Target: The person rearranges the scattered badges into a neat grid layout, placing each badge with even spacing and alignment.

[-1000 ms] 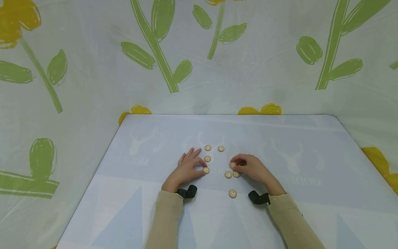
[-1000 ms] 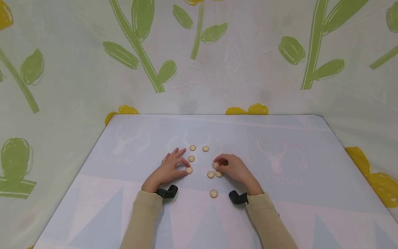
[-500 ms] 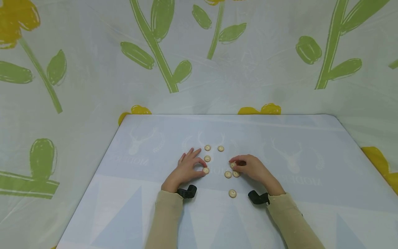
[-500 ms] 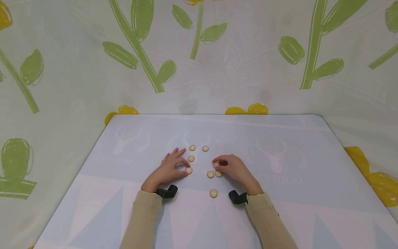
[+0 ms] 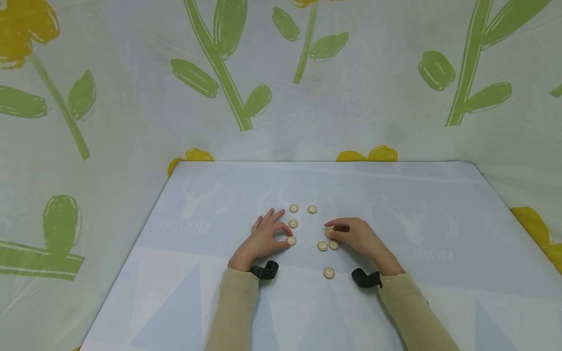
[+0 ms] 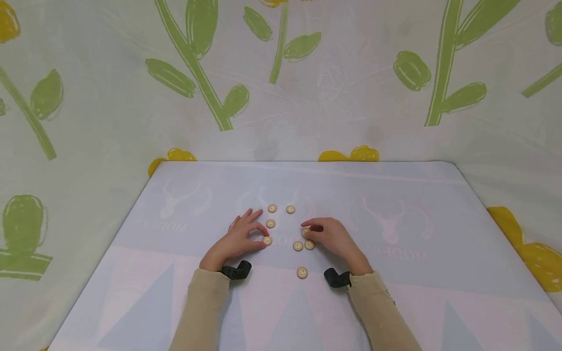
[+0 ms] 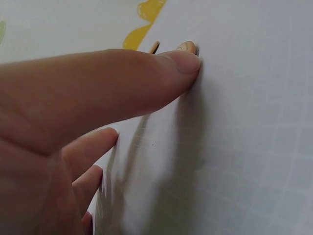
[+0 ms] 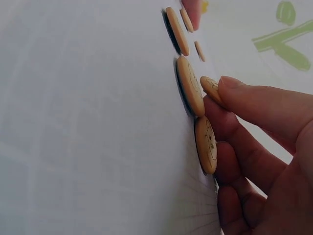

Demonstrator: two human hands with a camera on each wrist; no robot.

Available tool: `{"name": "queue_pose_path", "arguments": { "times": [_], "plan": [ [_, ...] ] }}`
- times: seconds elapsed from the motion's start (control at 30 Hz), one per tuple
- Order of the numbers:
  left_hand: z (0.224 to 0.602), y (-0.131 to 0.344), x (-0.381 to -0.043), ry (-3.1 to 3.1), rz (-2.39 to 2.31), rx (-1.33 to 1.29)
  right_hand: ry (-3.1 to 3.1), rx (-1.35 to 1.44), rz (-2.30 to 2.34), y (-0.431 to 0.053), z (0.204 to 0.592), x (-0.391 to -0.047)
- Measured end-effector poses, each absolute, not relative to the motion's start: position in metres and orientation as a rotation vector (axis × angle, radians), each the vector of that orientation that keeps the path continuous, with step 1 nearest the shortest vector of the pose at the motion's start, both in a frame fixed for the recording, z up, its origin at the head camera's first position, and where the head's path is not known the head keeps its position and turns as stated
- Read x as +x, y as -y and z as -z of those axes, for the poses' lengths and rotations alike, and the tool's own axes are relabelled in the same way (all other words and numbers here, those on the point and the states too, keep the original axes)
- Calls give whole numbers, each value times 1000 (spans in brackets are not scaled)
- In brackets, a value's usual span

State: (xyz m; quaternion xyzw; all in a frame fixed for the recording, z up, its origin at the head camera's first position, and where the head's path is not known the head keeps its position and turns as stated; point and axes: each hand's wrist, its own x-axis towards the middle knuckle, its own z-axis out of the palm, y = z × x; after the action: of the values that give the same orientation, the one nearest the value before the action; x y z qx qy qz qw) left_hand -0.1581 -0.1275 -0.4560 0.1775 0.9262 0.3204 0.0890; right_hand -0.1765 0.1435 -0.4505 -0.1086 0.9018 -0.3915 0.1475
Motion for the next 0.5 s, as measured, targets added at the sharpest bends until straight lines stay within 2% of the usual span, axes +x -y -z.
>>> {"name": "queue_pose_path", "arguments": {
  "times": [0.5],
  "plan": [
    [457,127,-158,-2759,-945,527,-2558,-241,1171,-142,446,-186]
  ]
}}
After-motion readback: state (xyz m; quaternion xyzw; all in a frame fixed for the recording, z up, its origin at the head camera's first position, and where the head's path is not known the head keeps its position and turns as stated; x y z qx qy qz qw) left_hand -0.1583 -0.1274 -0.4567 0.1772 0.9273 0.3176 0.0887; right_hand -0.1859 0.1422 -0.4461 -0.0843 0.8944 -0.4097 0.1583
